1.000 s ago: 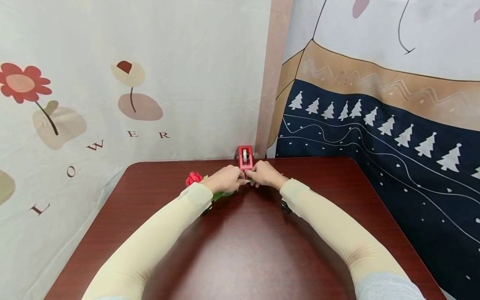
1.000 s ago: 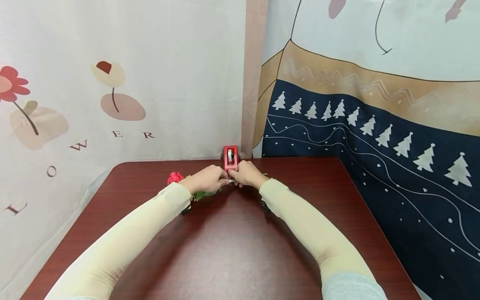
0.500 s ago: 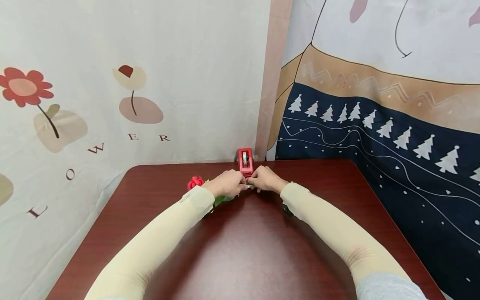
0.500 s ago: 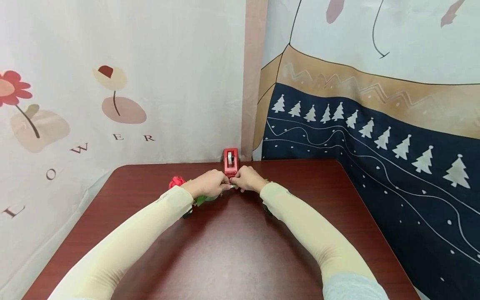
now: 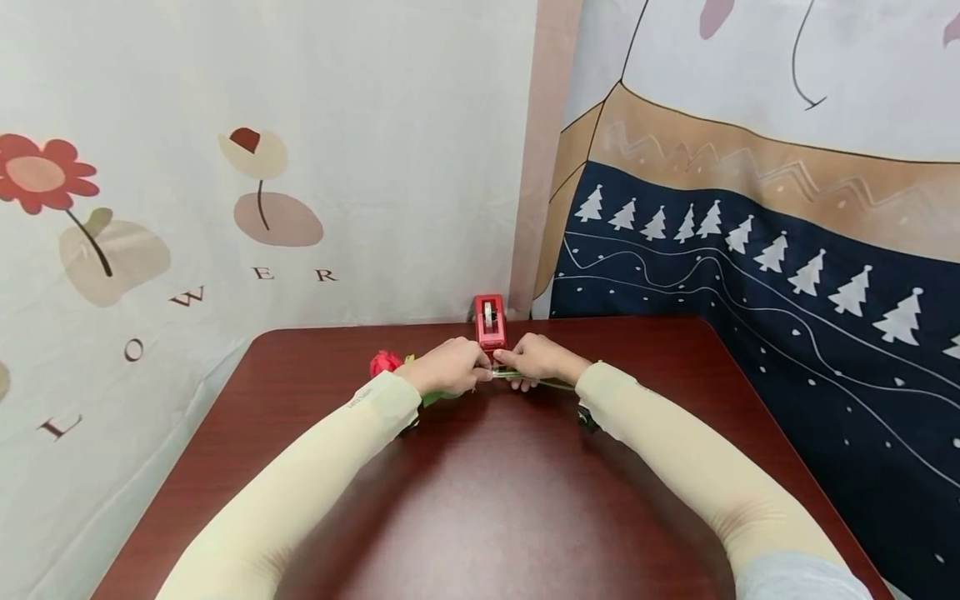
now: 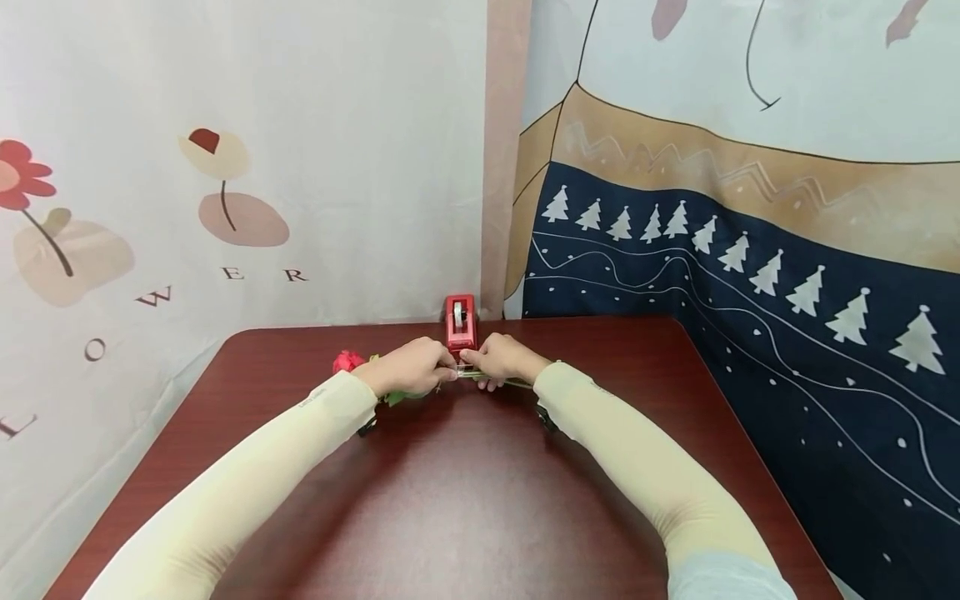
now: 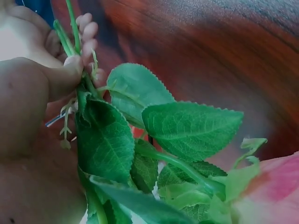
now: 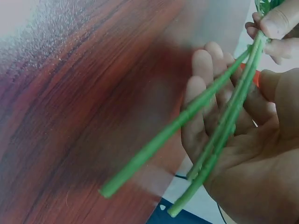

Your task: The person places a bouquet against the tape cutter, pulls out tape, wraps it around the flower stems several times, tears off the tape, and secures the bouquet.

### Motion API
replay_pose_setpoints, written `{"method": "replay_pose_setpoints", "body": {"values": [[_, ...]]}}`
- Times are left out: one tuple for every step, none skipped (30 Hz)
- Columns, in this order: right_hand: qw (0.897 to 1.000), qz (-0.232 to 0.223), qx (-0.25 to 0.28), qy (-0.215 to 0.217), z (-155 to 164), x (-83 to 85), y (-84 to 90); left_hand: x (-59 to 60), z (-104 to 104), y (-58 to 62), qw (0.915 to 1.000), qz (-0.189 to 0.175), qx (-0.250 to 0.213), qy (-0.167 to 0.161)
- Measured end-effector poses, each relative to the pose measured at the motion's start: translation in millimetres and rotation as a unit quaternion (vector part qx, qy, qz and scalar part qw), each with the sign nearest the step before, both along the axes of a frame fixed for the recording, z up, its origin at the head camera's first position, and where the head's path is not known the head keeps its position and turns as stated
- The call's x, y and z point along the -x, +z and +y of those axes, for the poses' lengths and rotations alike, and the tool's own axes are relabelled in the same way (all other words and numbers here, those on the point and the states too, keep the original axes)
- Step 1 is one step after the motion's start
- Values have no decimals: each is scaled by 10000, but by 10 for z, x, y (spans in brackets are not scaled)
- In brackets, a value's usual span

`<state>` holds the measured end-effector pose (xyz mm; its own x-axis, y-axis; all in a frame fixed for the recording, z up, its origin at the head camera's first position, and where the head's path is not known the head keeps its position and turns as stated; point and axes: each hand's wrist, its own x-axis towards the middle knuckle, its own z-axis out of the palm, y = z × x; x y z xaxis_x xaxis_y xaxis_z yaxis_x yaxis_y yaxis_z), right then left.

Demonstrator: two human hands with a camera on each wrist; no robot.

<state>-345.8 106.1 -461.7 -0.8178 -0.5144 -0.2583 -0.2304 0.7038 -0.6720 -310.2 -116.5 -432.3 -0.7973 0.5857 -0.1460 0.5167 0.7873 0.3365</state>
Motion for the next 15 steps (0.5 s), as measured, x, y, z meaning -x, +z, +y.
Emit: {"method": "replay_pose_setpoints", "body": {"values": [[10000,-64,6,16,8,-11,27,-4,-12,12,10000,-4,8,-47],[9999,-97,-2,31,17,-20,53,-11,-24,28,10000,-25,7,-87],[10000,-50,-34,35,25,-25,73,-18,-36,44,9999,-47,3,-133],[10000,13,-64,31,34,-32,97,-23,-46,58,9998,-79,-2,-179],[9999,99,-97,37,45,-39,116,-32,-53,75,9997,-116,4,-216],[9996,235,-152,91,55,-49,136,-39,-59,92,9996,-144,18,-257],[9988,391,-214,183,66,-62,159,-49,-61,113,9994,-155,43,-303],[9974,565,-291,326,76,-79,184,-56,-64,132,9992,-190,63,-333],[9953,720,-359,533,84,-101,212,-60,-66,152,9990,-207,94,-376],[9928,822,-395,772,90,-130,243,-61,-71,173,9988,-252,120,-407],[9894,925,-428,1031,90,-163,275,-62,-78,195,9985,-297,133,-439],[9857,1008,-463,1270,87,-193,302,-60,-85,216,9982,-329,142,-476],[9821,1067,-477,1480,82,-221,324,-61,-93,240,9979,-372,143,-505],[9790,1094,-476,1652,71,-249,342,-59,-104,255,9976,-415,141,-532],[9772,1064,-448,1783,61,-272,356,-62,-113,276,9973,-437,149,-571]]}}
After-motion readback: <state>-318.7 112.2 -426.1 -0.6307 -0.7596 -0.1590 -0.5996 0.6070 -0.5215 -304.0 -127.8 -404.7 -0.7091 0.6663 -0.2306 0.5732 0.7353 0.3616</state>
